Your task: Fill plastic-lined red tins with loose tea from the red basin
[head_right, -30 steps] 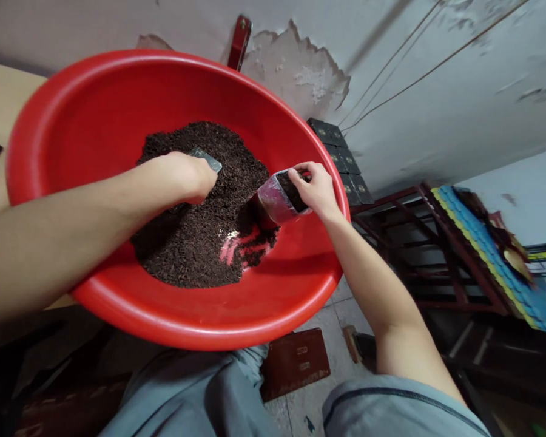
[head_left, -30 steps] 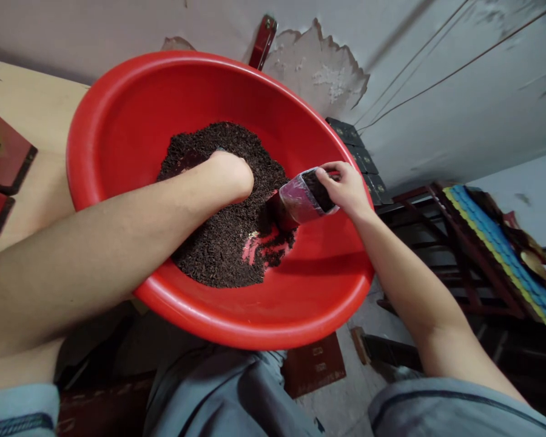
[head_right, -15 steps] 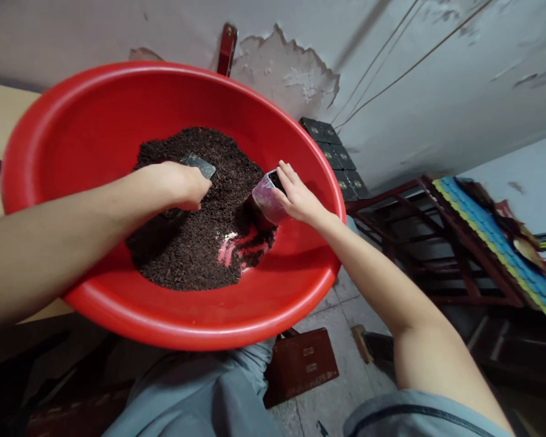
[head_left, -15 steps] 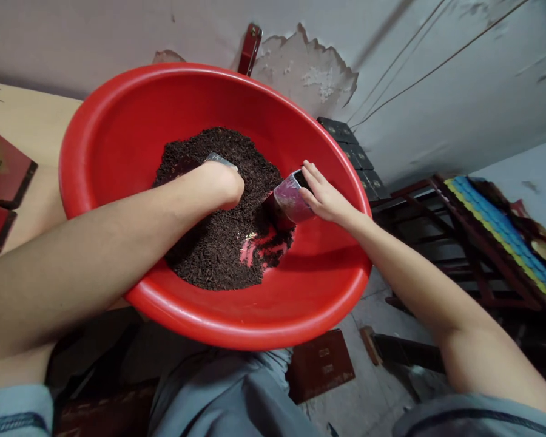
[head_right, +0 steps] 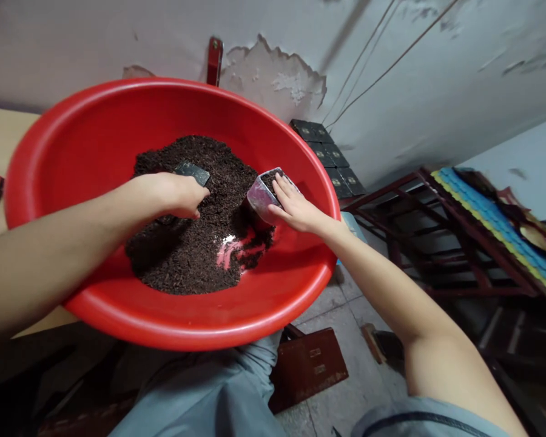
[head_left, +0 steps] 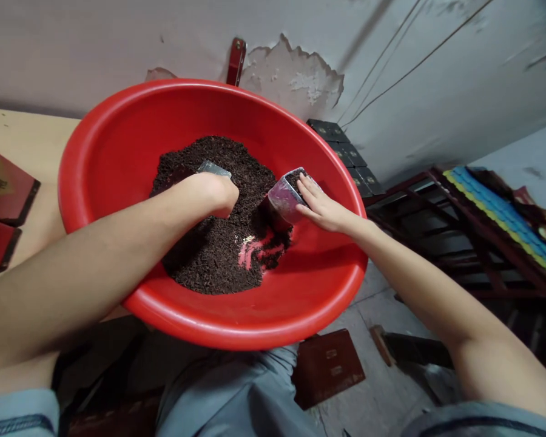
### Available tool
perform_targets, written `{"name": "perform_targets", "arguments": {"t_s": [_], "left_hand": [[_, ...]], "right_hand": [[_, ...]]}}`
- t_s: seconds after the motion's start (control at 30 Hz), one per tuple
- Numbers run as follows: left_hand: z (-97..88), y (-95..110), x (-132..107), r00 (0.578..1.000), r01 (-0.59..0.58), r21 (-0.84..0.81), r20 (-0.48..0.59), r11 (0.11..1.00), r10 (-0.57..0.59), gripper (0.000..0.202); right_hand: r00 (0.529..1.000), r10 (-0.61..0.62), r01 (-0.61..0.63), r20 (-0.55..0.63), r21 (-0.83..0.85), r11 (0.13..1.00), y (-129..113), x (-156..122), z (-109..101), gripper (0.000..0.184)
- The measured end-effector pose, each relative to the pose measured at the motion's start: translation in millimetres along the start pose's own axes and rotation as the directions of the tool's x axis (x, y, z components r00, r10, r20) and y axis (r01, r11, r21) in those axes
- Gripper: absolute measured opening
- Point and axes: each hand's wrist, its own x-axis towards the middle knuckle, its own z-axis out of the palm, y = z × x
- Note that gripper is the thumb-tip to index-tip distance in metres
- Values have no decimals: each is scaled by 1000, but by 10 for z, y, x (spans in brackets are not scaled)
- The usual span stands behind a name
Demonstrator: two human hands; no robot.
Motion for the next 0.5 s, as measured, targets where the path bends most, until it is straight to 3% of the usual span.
{"name": "perform_targets", "arguments": {"t_s": [0.1,0.33,0.5], "left_hand": [[-67,85,-72,995,53,98,76,994,-60,59],[-93,54,-71,998,12,156,66,988,-22,59],[-141,101,-140,997,24,161,71,987,-35,63]], "right_hand": [[1000,-11,12,-21,34,999,40,147,1,92],[1000,-4,4,-3,27,1000,48,-95,-161,87],[992,52,-46,-113,59,997,27,233,-111,92]]}}
